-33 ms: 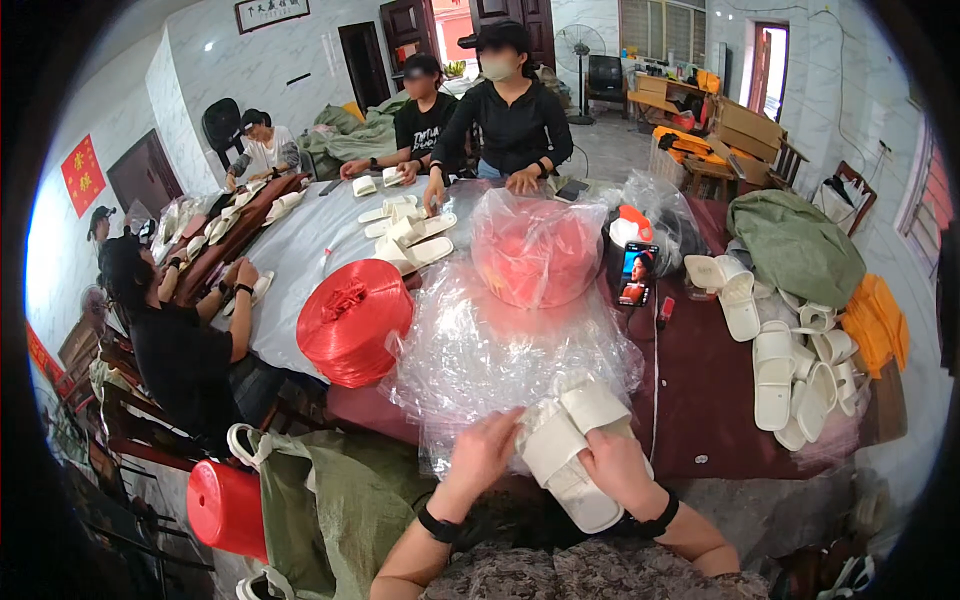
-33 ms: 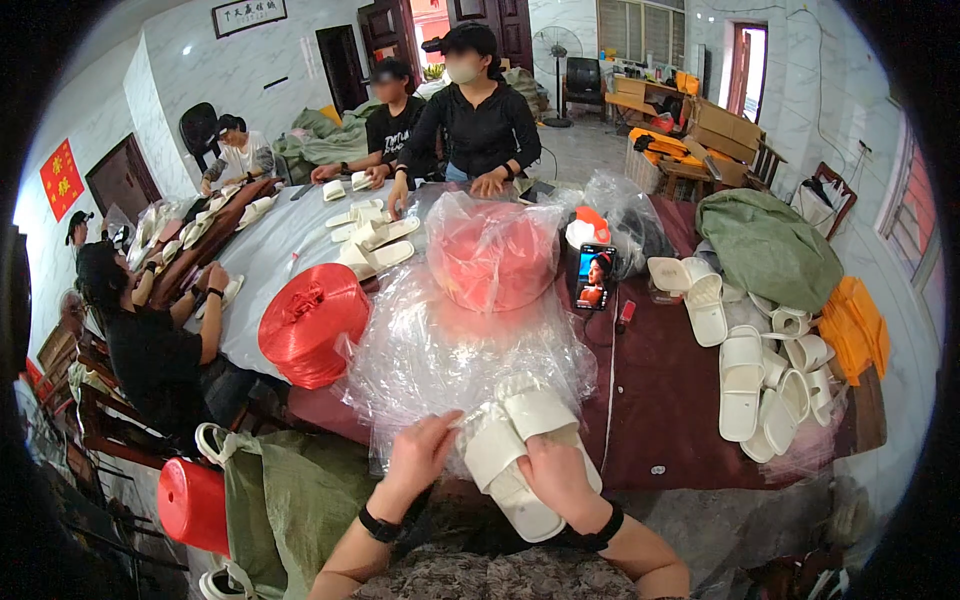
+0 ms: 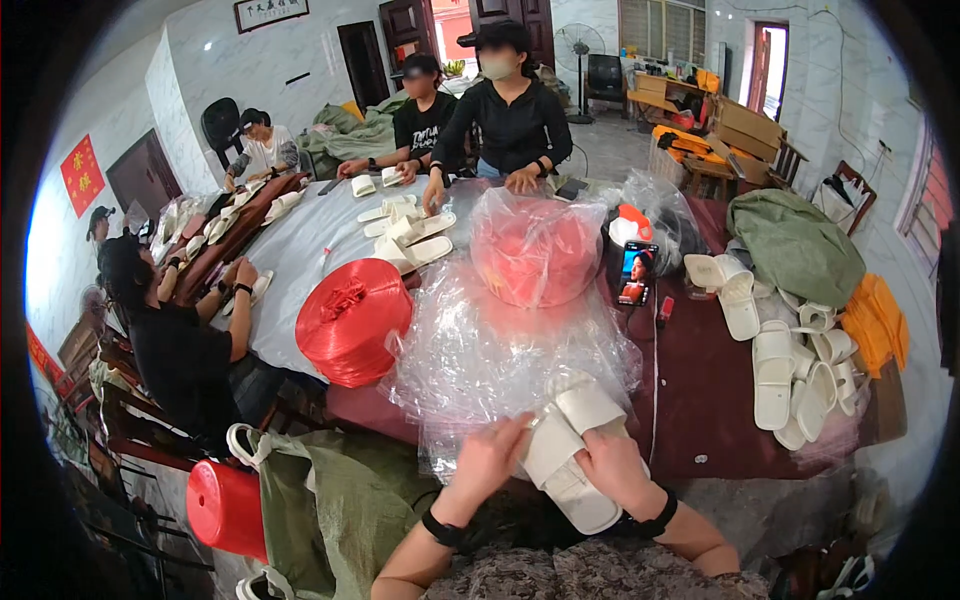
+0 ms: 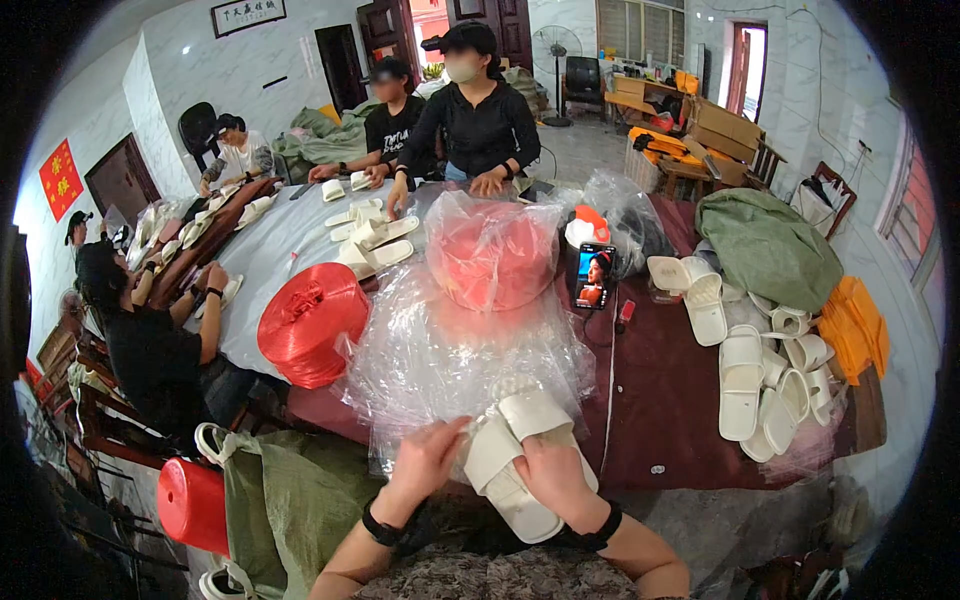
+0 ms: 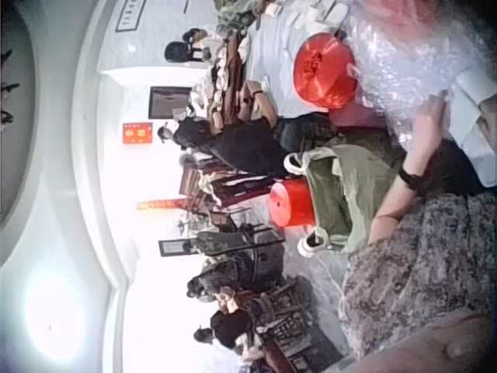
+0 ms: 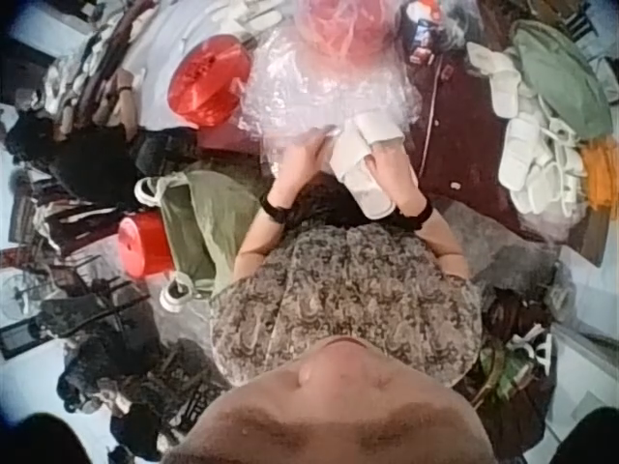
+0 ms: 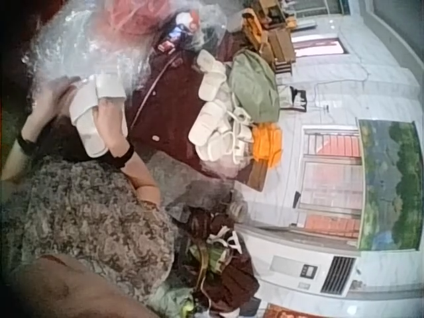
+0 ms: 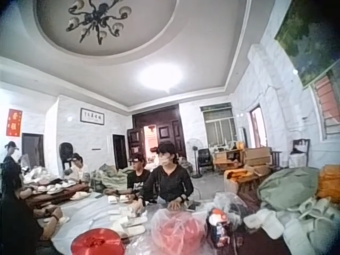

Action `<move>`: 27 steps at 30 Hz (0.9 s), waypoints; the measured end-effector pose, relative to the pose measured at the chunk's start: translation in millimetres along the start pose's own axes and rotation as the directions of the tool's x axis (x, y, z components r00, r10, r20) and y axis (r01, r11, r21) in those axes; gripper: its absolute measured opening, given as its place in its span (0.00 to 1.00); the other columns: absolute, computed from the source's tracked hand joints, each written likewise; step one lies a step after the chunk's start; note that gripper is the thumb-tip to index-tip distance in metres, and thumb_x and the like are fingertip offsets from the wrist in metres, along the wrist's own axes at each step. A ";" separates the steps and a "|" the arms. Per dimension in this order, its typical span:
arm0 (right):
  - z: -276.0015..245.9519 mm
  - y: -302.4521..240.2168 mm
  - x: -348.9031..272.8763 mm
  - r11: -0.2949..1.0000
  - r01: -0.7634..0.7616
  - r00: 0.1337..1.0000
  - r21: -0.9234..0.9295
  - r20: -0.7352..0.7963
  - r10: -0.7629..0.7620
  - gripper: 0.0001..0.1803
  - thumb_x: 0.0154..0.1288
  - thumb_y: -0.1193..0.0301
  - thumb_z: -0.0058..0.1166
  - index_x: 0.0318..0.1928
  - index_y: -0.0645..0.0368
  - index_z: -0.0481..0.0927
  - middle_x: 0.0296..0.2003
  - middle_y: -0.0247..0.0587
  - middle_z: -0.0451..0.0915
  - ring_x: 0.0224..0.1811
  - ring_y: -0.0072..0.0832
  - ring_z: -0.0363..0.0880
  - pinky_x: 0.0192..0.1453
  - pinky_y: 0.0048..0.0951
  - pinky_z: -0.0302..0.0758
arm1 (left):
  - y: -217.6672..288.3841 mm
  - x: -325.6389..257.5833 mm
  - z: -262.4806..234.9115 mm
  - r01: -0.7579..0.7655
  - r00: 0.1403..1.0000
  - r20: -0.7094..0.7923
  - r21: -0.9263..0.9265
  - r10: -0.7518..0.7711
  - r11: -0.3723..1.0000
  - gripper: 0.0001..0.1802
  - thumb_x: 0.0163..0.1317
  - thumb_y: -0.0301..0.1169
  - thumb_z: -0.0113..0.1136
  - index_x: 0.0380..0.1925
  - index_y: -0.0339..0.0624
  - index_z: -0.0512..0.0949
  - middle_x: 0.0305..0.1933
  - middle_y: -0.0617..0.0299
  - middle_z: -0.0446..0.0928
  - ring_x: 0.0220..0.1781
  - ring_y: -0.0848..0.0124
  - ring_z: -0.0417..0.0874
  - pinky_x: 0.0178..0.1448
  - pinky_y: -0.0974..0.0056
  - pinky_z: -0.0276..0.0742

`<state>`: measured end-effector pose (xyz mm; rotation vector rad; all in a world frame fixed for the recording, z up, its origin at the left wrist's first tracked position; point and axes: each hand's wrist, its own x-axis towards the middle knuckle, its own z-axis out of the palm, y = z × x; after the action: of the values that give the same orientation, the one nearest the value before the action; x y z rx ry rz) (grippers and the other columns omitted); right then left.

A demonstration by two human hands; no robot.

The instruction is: Packaging finished sandals into individual plastic bags.

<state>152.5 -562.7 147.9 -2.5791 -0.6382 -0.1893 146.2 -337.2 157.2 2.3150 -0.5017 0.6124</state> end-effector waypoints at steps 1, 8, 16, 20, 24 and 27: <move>0.2 -2.3 2.1 1.000 0.005 1.000 0.024 -0.026 -0.004 0.11 0.61 0.67 0.57 0.32 0.63 0.76 0.26 0.52 0.80 0.29 0.50 0.81 0.34 0.49 0.76 | 10.0 -2.2 0.7 -0.002 1.000 0.000 0.003 0.002 1.000 0.14 0.62 0.27 0.63 0.49 0.44 0.81 0.29 0.52 0.78 0.29 0.53 0.81 0.32 0.54 0.75; 44.2 6.5 42.4 0.998 0.050 0.993 0.040 -0.114 -0.045 0.11 0.59 0.69 0.58 0.37 0.64 0.76 0.29 0.56 0.79 0.33 0.56 0.79 0.35 0.51 0.75 | 35.7 -4.4 2.0 -0.032 0.995 0.090 -0.065 0.038 0.997 0.14 0.61 0.26 0.62 0.48 0.48 0.83 0.29 0.56 0.78 0.28 0.55 0.81 0.31 0.56 0.77; 58.8 -21.7 106.5 0.979 0.068 0.986 0.195 -0.165 -0.036 0.11 0.68 0.67 0.51 0.35 0.65 0.75 0.28 0.59 0.79 0.32 0.56 0.79 0.40 0.52 0.73 | 52.1 -22.8 -22.6 0.086 0.983 0.181 -0.408 -0.012 0.909 0.13 0.60 0.20 0.63 0.44 0.43 0.85 0.29 0.57 0.79 0.27 0.64 0.79 0.31 0.63 0.74; 56.9 -25.7 132.8 0.971 -0.091 0.983 0.223 -0.134 0.123 0.14 0.68 0.66 0.53 0.35 0.67 0.76 0.27 0.61 0.80 0.33 0.56 0.80 0.43 0.51 0.75 | 40.4 -34.5 -39.8 0.144 0.954 0.299 -0.518 0.021 0.843 0.12 0.61 0.22 0.63 0.44 0.43 0.85 0.30 0.59 0.79 0.29 0.63 0.80 0.34 0.65 0.75; 107.3 -4.5 126.5 0.994 -0.027 0.975 0.110 -0.215 0.050 0.27 0.69 0.63 0.54 0.58 0.74 0.68 0.42 0.68 0.78 0.46 0.59 0.79 0.51 0.49 0.76 | 13.4 -49.2 -33.5 0.170 0.978 0.174 -0.382 -0.110 0.908 0.14 0.58 0.24 0.66 0.45 0.41 0.84 0.35 0.58 0.80 0.33 0.68 0.80 0.37 0.66 0.75; 107.9 -14.7 96.2 0.982 0.133 0.976 0.135 -0.187 -0.107 0.37 0.71 0.62 0.53 0.70 0.72 0.55 0.54 0.71 0.72 0.57 0.62 0.72 0.60 0.49 0.72 | -15.0 -72.8 -27.8 0.263 0.951 -0.006 -0.515 -0.310 0.816 0.24 0.58 0.28 0.62 0.56 0.38 0.77 0.49 0.61 0.75 0.51 0.70 0.75 0.50 0.66 0.74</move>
<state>232.6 -460.7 82.3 -2.3510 -0.7133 -0.3949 86.5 -294.1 127.7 1.7955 -0.2232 0.3741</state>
